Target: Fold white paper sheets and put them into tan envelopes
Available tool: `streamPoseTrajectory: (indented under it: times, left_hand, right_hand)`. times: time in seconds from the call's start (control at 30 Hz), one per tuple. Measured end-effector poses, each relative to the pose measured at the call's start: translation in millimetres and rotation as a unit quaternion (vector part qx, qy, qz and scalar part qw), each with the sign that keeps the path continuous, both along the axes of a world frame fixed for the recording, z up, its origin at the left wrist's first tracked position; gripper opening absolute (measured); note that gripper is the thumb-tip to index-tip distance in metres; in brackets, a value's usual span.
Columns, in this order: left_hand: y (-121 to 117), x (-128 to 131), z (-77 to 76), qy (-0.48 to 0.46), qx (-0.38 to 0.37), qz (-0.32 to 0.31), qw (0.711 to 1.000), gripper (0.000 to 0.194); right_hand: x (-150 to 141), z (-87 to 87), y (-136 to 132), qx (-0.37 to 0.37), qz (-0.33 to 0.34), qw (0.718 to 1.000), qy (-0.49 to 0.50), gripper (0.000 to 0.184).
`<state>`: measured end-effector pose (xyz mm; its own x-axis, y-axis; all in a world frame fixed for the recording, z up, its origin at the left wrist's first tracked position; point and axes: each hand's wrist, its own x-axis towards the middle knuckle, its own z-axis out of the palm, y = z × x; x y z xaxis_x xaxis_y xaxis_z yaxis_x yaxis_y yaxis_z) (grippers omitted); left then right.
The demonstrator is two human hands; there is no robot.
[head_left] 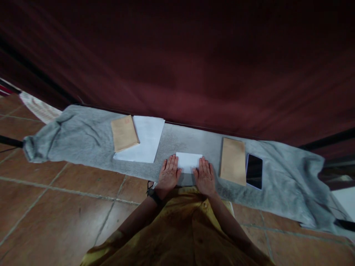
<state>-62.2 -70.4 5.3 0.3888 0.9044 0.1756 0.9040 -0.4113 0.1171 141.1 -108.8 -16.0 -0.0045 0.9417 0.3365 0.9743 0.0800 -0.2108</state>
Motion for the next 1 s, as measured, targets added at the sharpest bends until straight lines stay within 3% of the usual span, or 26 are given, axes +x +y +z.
streamPoseTrajectory:
  times: [0.2, 0.37, 0.47, 0.7, 1.0]
  left_hand:
    - [1, 7, 6.4, 0.006, -0.019, 0.020, 1.000, 0.059]
    - [3, 30, 7.2, -0.001, -0.014, -0.057, 0.998, 0.060]
    - [6, 40, 4.6, 0.015, -0.017, -0.090, 0.996, 0.063]
    - [15, 38, -0.6, 0.013, -0.015, -0.085, 0.996, 0.061]
    - [26, 30, 1.1, -0.011, -0.017, -0.076, 0.997, 0.060]
  right_hand:
    - [1, 4.6, 0, 0.008, -0.003, 1.000, 0.028, 0.062]
    - [-12, 16.1, 9, -0.033, 0.093, 0.994, 0.054, 0.059]
    - [-20, 17.2, 16, -0.054, 0.118, 0.990, 0.060, 0.058]
    - [-19, 6.7, 22, -0.044, 0.070, 0.996, 0.042, 0.056]
    - [-10, 5.4, 29, -0.023, 0.060, 0.998, -0.007, 0.054]
